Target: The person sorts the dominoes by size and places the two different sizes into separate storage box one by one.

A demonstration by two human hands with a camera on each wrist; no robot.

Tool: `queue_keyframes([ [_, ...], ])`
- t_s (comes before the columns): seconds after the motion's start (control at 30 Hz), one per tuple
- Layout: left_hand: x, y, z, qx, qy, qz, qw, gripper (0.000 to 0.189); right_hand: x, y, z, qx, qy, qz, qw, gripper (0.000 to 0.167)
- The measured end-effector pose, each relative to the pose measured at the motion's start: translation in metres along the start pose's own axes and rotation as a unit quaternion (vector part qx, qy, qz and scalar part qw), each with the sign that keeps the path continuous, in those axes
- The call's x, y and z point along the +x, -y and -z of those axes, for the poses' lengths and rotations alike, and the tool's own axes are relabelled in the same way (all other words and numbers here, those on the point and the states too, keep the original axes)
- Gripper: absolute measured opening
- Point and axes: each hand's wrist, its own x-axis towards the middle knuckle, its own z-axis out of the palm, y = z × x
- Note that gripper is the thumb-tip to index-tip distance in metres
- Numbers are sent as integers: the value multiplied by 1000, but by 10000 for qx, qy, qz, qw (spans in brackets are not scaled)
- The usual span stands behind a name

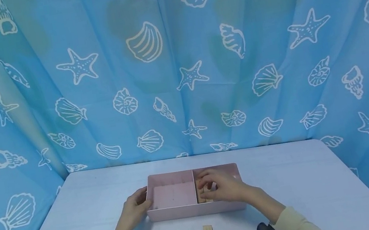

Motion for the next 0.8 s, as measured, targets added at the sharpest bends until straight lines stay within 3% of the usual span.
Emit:
queue_keyframes([
  [0.27, 0, -1, 1, 41, 13, 30, 10000, 52, -9, 15, 5, -346, -340, -42, 9988, 24],
  [0.8, 1, -2, 2, 101, -2, -12, 9999, 52, -43, 48, 0, -249, -151, -199, 9994, 20],
])
